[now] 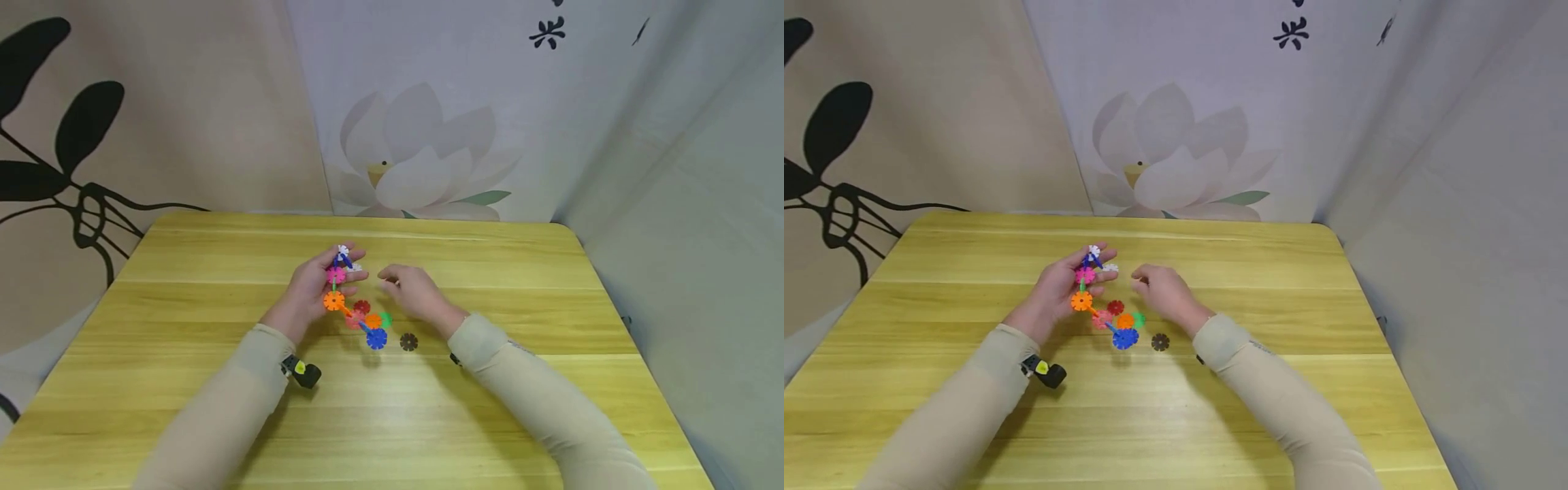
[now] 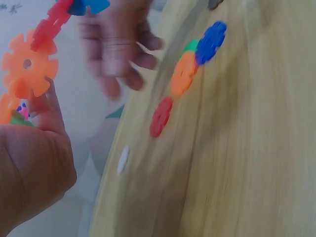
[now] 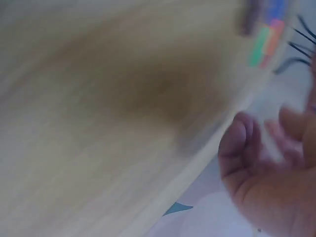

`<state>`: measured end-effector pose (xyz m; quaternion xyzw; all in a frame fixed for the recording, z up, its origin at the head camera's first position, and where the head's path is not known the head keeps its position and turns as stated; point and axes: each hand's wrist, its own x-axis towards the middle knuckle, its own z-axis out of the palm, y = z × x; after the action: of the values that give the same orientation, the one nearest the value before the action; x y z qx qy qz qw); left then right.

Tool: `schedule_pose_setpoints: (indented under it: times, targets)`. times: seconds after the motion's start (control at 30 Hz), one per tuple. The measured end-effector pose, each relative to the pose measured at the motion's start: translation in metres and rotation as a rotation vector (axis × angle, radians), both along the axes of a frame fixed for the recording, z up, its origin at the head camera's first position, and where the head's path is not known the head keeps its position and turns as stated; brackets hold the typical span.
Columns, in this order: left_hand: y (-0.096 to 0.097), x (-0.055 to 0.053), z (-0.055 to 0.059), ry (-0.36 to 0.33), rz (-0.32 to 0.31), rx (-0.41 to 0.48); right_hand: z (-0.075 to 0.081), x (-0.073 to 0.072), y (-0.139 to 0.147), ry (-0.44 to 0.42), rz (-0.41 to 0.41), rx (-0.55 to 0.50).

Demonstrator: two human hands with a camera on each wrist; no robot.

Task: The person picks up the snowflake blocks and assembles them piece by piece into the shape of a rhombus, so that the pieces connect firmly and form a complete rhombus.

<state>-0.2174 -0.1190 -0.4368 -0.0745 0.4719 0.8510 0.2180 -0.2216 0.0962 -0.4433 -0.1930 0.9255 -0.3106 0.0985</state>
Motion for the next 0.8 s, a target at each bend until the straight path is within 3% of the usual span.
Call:
schedule_pose_setpoints:
  times: [0.1,0.17,0.33,0.4,0.5,0.57,0.67,0.73,0.8]
  targets:
    - [-0.01,0.001,0.001,0.0,-0.022,0.009,-0.008,-0.002,-0.008,-0.011,0.197,0.143]
    - [-0.011,0.002,0.002,-0.004,-0.042,0.015,-0.01,-0.003,-0.014,0.001,0.275,0.18]
    - [-0.005,0.004,-0.001,-0.019,-0.059,0.013,-0.011,-0.003,-0.021,-0.017,0.273,0.175]
    - [0.0,0.003,-0.002,-0.02,-0.054,0.005,-0.011,-0.004,-0.015,-0.045,0.231,0.148]
    - [0.007,0.0,-0.002,-0.022,-0.034,0.006,-0.011,-0.005,0.001,-0.12,0.089,0.039]
    - [0.01,-0.001,-0.002,-0.018,-0.02,-0.011,-0.009,-0.005,0.011,-0.192,-0.065,-0.114]
    - [0.014,-0.003,-0.001,-0.018,0.004,-0.04,-0.001,-0.004,0.022,-0.313,-0.299,-0.434]
    - [0.016,-0.004,-0.001,-0.02,0.015,-0.052,0.005,-0.002,0.023,-0.368,-0.381,-0.604]
    - [0.019,-0.005,-0.001,-0.021,0.021,-0.05,0.012,0.002,0.021,-0.43,-0.403,-0.706]
